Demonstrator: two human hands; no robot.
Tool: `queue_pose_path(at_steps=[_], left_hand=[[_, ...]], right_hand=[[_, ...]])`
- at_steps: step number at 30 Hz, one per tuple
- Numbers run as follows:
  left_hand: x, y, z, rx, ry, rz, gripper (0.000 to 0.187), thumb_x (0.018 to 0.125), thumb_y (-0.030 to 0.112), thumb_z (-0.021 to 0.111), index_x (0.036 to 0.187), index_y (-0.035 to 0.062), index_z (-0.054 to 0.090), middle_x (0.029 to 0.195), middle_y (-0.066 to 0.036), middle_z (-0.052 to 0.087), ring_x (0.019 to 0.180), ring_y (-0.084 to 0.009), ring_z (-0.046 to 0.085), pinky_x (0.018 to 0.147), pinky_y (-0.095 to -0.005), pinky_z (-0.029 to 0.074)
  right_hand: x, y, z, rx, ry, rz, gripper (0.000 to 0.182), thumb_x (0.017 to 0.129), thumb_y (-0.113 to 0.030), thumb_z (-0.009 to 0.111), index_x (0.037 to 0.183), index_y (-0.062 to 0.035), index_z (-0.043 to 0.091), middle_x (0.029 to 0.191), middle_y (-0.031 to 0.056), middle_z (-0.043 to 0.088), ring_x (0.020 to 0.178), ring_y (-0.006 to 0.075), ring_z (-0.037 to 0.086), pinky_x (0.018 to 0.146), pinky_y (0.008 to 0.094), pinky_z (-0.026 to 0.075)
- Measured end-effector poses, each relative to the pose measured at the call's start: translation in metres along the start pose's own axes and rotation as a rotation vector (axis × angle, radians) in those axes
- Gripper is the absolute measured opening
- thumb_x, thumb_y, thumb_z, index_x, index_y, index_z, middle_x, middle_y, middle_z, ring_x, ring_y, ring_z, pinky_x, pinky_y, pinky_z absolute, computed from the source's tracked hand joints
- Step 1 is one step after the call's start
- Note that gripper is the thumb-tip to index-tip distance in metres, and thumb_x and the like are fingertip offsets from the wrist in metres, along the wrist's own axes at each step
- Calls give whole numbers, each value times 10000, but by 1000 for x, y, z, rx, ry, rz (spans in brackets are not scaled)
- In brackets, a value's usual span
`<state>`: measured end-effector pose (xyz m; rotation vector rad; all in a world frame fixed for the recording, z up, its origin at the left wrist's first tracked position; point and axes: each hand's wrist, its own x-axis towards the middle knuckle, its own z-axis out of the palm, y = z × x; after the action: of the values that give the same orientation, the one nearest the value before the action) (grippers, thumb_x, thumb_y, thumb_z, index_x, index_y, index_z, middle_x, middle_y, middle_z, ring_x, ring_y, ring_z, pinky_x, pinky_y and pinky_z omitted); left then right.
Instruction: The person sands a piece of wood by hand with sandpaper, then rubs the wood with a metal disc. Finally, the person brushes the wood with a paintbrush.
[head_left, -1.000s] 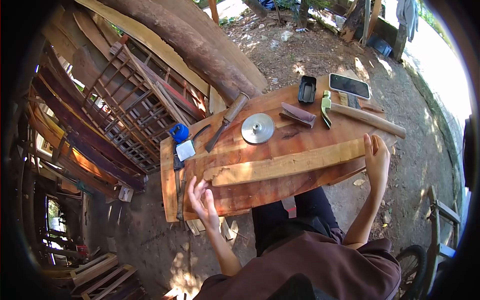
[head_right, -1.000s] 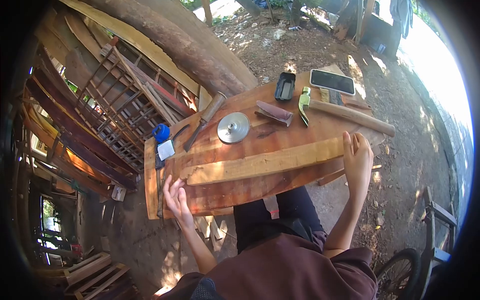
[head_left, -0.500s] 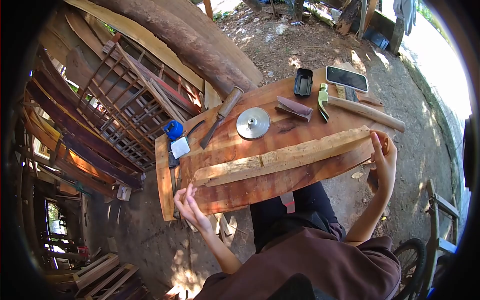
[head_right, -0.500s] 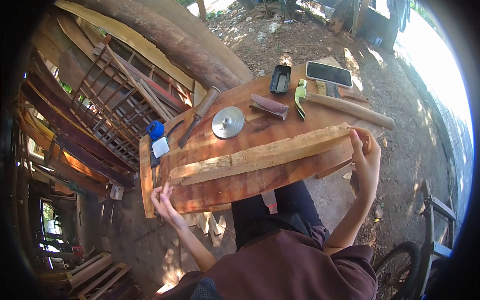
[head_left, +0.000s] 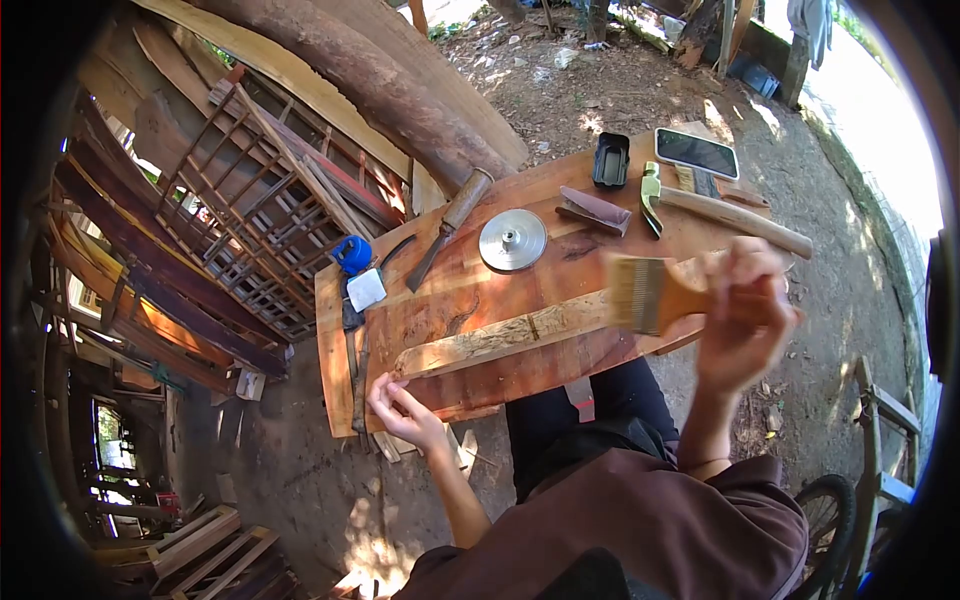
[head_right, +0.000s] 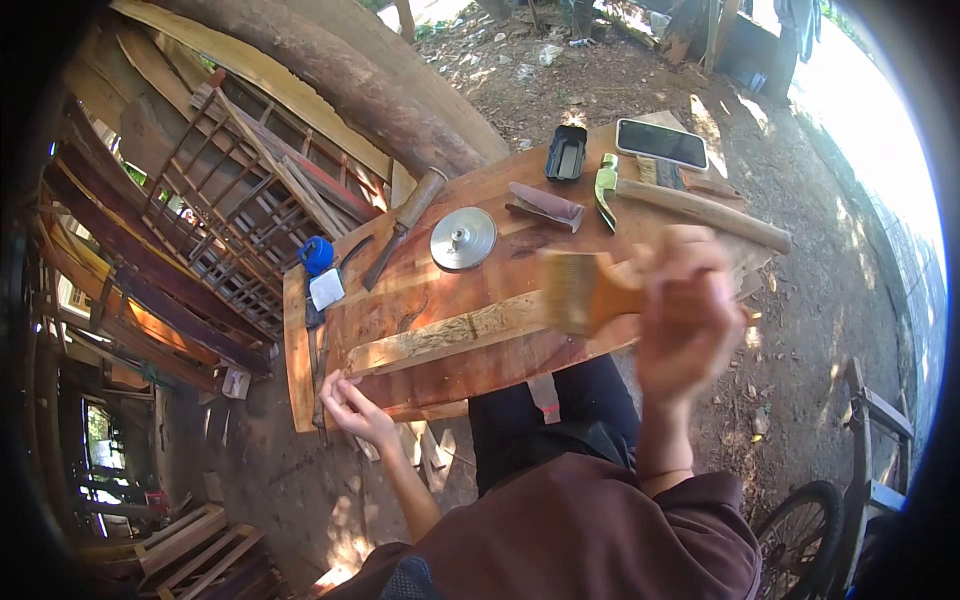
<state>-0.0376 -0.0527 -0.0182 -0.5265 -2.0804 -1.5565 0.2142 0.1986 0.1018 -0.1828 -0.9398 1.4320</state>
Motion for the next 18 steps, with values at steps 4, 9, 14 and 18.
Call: queue_pose_path(at_steps=[4, 9, 14, 18], left_hand=[[-1, 3, 1, 8, 18, 17, 166, 1066, 77, 471, 1155, -24, 567, 1033, -87, 605, 839, -159, 588, 778, -311, 478], [-1, 7, 0, -11, -3, -3, 170, 1067, 79, 468, 1150, -26, 572, 1018, -81, 602, 838, -157, 585, 773, -312, 474], [-1, 7, 0, 8, -10, -8, 173, 1066, 80, 464, 1127, -28, 585, 1003, -74, 596, 846, -155, 578, 789, -316, 466], [-2, 6, -2, 15, -20, 5, 189, 1067, 95, 471, 1155, -24, 590, 1019, -101, 620, 862, -179, 604, 776, -325, 477]], right_hand=[[-23, 56, 49, 112, -143, 76, 205, 1012, -213, 452, 946, -36, 531, 1024, 74, 491, 794, 111, 453, 790, 270, 409], [-22, 69, 42, -96, -123, 101, 154, 1030, -75, 444, 931, -9, 542, 997, 63, 529, 771, 96, 508, 684, 256, 428], [11, 42, -21, -375, 184, -41, 175, 975, -94, 459, 920, -10, 603, 826, 25, 568, 670, 69, 487, 570, 218, 390], [42, 3, -92, -592, 577, -298, 194, 970, -122, 510, 985, -30, 680, 855, 43, 626, 654, 54, 502, 566, 204, 438]])
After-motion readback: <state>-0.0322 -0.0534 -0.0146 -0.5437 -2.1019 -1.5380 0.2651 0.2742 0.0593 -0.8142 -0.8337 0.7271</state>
